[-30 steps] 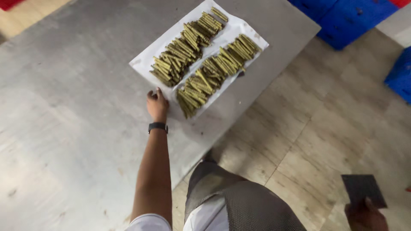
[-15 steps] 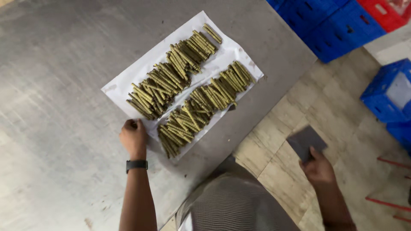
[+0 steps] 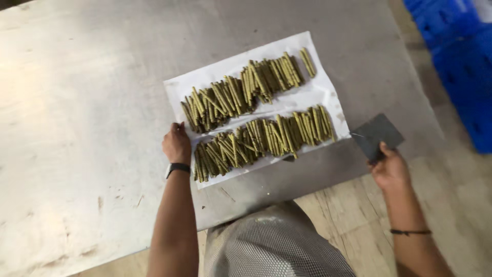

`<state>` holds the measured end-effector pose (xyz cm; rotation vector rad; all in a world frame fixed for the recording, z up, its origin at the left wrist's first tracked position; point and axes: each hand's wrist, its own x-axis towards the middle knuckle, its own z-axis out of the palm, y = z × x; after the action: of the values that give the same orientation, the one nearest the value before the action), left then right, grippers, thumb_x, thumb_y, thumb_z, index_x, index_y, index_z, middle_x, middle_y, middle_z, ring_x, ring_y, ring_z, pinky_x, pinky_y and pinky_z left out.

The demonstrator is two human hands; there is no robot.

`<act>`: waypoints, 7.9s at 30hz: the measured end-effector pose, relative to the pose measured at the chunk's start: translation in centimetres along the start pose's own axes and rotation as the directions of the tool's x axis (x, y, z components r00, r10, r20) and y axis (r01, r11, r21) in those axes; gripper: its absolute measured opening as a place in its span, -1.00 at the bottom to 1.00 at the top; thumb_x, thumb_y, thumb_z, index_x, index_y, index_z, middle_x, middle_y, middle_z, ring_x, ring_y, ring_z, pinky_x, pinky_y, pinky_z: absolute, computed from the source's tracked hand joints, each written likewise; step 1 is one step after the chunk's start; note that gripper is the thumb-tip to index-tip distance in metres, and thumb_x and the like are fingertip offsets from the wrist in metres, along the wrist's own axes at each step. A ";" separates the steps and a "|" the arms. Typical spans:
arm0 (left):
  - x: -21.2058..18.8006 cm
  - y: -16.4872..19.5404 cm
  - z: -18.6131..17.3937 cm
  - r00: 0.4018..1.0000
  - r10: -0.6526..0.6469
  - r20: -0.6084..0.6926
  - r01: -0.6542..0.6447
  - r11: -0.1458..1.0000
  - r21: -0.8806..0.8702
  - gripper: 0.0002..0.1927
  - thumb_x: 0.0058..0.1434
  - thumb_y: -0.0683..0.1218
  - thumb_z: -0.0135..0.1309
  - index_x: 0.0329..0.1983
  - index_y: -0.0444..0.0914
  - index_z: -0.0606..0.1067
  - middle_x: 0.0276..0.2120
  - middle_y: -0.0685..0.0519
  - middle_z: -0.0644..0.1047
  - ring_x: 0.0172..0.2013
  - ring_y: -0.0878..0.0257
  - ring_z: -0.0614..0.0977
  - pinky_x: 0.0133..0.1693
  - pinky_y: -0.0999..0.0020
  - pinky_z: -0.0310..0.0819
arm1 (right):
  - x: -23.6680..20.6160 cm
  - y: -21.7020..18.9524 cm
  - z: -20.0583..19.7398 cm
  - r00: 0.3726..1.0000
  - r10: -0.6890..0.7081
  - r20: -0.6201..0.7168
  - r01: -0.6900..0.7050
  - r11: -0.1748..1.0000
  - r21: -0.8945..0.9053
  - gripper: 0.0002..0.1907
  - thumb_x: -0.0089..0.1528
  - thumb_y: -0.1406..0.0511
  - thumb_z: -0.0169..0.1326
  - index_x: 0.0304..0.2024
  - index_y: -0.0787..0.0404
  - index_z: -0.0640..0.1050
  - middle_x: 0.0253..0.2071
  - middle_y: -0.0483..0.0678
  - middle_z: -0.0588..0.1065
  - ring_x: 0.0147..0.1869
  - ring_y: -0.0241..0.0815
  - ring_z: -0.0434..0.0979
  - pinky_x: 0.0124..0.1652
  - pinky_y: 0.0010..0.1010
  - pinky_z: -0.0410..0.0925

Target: The person sands small brass screws on a metal workbench using a sanding block. They repeatedly rub the screws against the surface, then gather and transfer them into a metal tray and onto a white paper sheet.

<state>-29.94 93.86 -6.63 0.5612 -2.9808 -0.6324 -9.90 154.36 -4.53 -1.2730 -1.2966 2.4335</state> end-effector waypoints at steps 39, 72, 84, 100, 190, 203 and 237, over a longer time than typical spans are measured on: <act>7.1 -41.1 -20.8 0.911 -0.014 -0.412 0.022 1.000 0.013 -0.79 0.29 -0.24 0.07 -0.13 -0.18 0.69 -0.39 -0.17 0.63 -0.39 -0.09 0.66 -0.35 0.05 0.53 | -14.1 3.9 9.3 0.981 -0.175 -0.089 0.145 0.952 -0.270 -0.65 0.46 0.23 0.14 0.28 -0.04 0.44 0.15 -0.23 0.51 0.10 -0.21 0.51 -0.04 -0.27 0.36; -20.2 7.6 -11.4 0.887 0.289 0.361 0.462 -0.519 -0.719 0.04 0.26 0.55 -0.32 0.55 -0.28 0.10 0.50 -0.16 0.18 0.44 -0.20 0.23 0.36 -0.41 0.04 | 0.9 2.6 24.4 0.679 0.421 0.602 0.690 -0.646 -0.327 0.43 -0.32 0.03 0.63 0.47 -0.45 0.05 0.50 0.14 -0.07 0.54 0.25 -0.09 0.29 0.19 0.06; -25.9 11.7 -14.3 0.934 0.177 0.311 0.351 -0.630 -0.693 0.07 0.24 0.60 -0.36 0.54 -0.24 0.11 0.47 -0.11 0.21 0.39 -0.14 0.29 0.33 -0.36 0.13 | 6.0 -1.1 22.1 0.520 0.337 0.785 0.667 -0.734 -0.126 0.36 -0.43 -0.27 0.54 0.32 -0.07 0.25 0.32 -0.06 0.37 0.49 0.02 0.27 0.24 0.17 0.24; -15.1 12.1 -5.0 0.813 0.320 0.486 0.581 -0.476 -0.660 0.08 0.12 0.67 -0.41 0.50 -0.09 0.20 0.32 0.04 0.39 0.19 0.04 0.45 0.19 -0.09 0.37 | -22.7 7.2 25.3 -0.050 -0.143 0.988 0.976 -0.216 0.018 -0.44 0.07 0.48 0.09 0.18 0.32 0.53 0.03 0.12 0.57 -0.13 -0.06 0.63 -0.20 -0.32 0.56; -22.9 -21.9 -16.0 0.843 0.354 0.405 0.346 0.221 -0.912 0.00 0.00 0.03 0.26 0.50 -0.01 0.07 0.43 -0.19 0.18 0.36 -0.14 0.27 0.18 -0.03 0.20 | -5.7 10.2 23.0 0.783 -0.401 0.476 0.170 -0.599 -0.783 -0.81 0.24 0.29 0.03 -0.25 0.22 0.63 -0.19 0.14 0.60 -0.13 0.13 0.65 -0.22 -0.02 0.48; -13.7 8.2 -1.2 0.895 0.446 -0.026 -0.445 0.887 -0.123 -0.18 0.17 0.26 0.23 0.39 -0.20 0.29 0.45 -0.34 0.21 0.44 -0.31 0.21 0.40 -0.28 -0.01 | 1.5 -12.4 -3.8 0.424 -0.617 0.663 0.430 -0.507 -0.747 -0.61 0.21 0.48 0.07 0.08 0.18 0.62 -0.03 0.08 0.60 -0.02 0.12 0.58 -0.06 -0.10 0.45; -11.8 9.3 -4.5 0.875 0.478 0.080 -0.465 0.874 -0.138 -0.31 0.03 0.25 0.28 0.15 -0.15 0.44 0.34 -0.23 0.29 0.27 -0.17 0.32 0.31 -0.15 0.03 | 15.7 -3.4 38.1 0.461 -0.361 0.810 0.558 -0.592 -0.581 -0.70 0.26 0.37 -0.05 -0.03 0.21 0.63 -0.10 0.10 0.62 -0.12 0.18 0.60 -0.23 0.02 0.43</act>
<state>-21.54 104.26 1.61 -0.2237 -2.9749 -0.7941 -48.22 139.10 -0.98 0.1430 -2.9318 0.1411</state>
